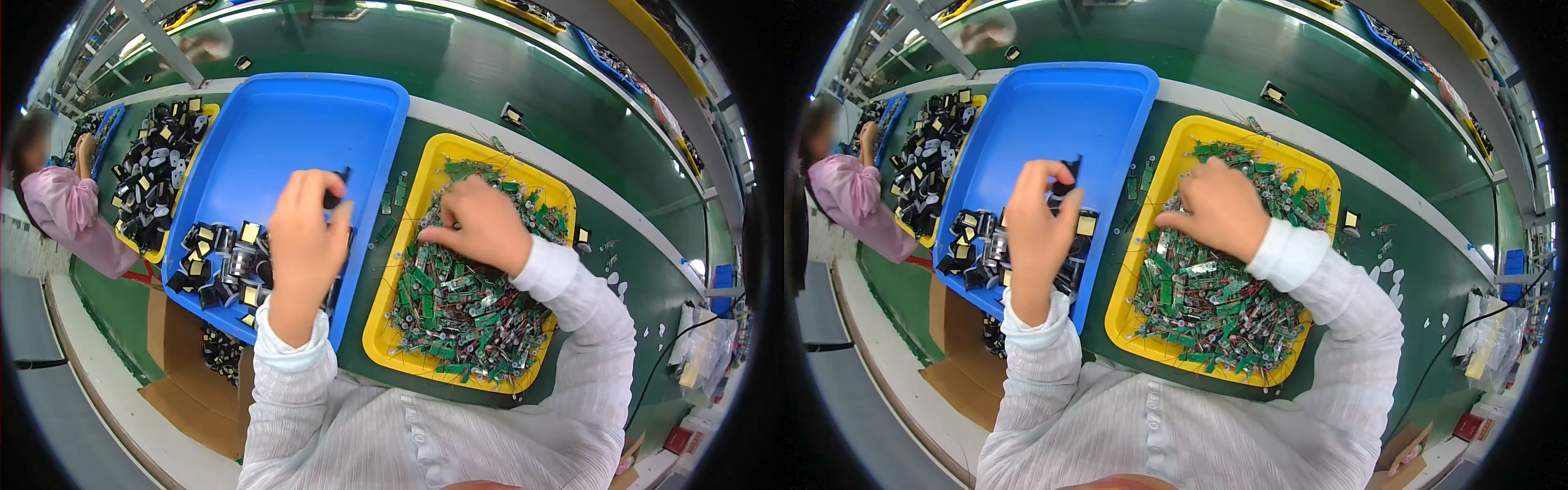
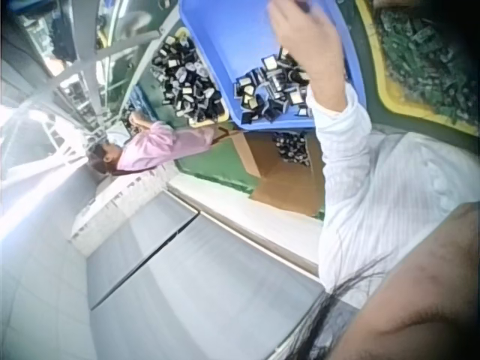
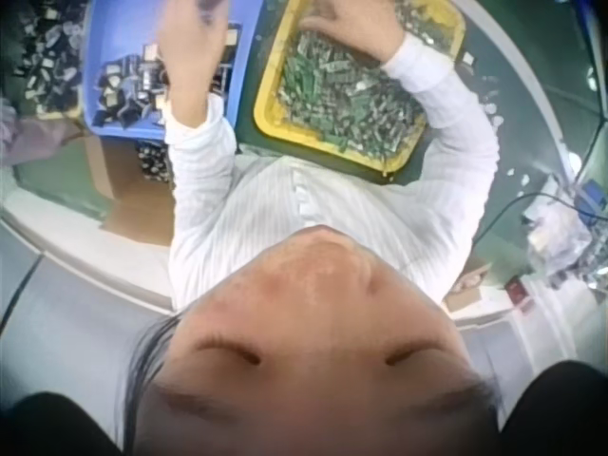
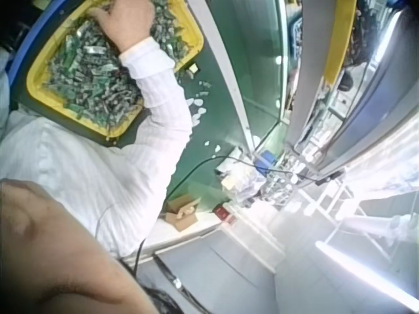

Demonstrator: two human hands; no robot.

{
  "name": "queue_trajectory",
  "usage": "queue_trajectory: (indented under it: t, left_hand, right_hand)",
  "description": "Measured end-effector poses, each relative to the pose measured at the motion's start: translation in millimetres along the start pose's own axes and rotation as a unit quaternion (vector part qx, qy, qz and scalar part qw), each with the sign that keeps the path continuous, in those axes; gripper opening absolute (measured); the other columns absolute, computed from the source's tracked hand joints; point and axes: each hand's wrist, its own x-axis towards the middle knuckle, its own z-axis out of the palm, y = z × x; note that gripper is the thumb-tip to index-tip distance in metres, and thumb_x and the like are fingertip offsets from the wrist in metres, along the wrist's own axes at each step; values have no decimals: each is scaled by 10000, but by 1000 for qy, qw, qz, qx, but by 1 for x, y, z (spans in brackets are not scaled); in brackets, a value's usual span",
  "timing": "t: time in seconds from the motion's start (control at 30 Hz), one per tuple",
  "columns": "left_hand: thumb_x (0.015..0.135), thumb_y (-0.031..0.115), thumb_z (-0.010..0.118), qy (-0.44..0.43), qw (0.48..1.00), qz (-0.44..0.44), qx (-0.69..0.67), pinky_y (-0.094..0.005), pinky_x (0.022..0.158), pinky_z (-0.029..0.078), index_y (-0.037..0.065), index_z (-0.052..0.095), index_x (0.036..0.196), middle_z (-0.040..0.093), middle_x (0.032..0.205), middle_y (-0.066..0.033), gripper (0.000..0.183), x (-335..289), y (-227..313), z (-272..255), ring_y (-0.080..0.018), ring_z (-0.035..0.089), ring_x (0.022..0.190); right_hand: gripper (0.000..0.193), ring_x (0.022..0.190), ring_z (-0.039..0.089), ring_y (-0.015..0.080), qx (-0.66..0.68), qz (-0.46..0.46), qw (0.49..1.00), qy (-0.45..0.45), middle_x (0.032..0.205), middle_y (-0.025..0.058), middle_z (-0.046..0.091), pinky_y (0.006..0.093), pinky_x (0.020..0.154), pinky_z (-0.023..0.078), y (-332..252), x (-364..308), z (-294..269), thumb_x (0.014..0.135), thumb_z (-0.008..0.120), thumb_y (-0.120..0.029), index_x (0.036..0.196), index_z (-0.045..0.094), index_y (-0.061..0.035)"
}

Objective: The person repeatedly picks small black plastic housings from a blue tray and green circuit boards from a yellow tray, inserts the boards into the housings, and places the assembled units back into the blue tray. The process is continuous and repetitive throughout the clip.

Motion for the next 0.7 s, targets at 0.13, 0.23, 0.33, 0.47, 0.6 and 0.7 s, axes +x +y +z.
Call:
queue_trajectory:
  t: [0.13,0.23,0.33,0.47,0.6,0.7]
  left_hand:
    - [745,3,603,-46,987,6,-152,-249,611,461,0,487,1000,570,862,-113,280,-4,17,18,-194,582,768]
    - [752,14,619,-76,966,-21,-247,-227,603,464,11,422,1146,582,898,-112,440,-11,23,22,-157,587,778]
    - [722,53,684,-112,919,-70,-371,-255,563,484,30,376,1208,603,858,-111,575,-15,30,24,-149,597,708]
    - [757,87,671,-138,905,-112,-387,-223,514,429,29,373,1204,583,809,-99,540,-24,30,31,-105,556,567]
    - [822,102,591,-190,927,-98,-307,-241,526,418,16,410,1163,571,816,-108,395,-27,37,33,-135,551,569]
    - [867,130,525,-175,946,10,-274,-256,561,420,2,468,1110,574,877,-144,280,-30,33,45,-167,532,568]
  right_hand:
    - [246,880,484,279,63,-27,995,66,855,98,533,370,703,428,5,-12,23,660,716,-237,718,561,-55]
    - [186,838,547,276,130,-46,981,136,859,121,590,353,677,462,6,-16,10,691,687,-154,827,616,-50]
    - [170,634,615,227,241,18,961,131,782,126,644,291,589,462,6,-27,-14,762,633,-127,908,630,-39]
    - [196,558,611,169,266,78,953,120,727,100,652,252,529,449,-3,-52,-36,796,609,-119,980,614,-52]
    - [213,654,625,130,347,113,925,102,798,92,668,235,585,478,-22,-75,-43,837,565,-76,1034,509,-16]
    - [124,778,620,133,557,105,815,120,868,95,645,236,630,487,-26,-82,-20,871,520,-69,973,486,-9]
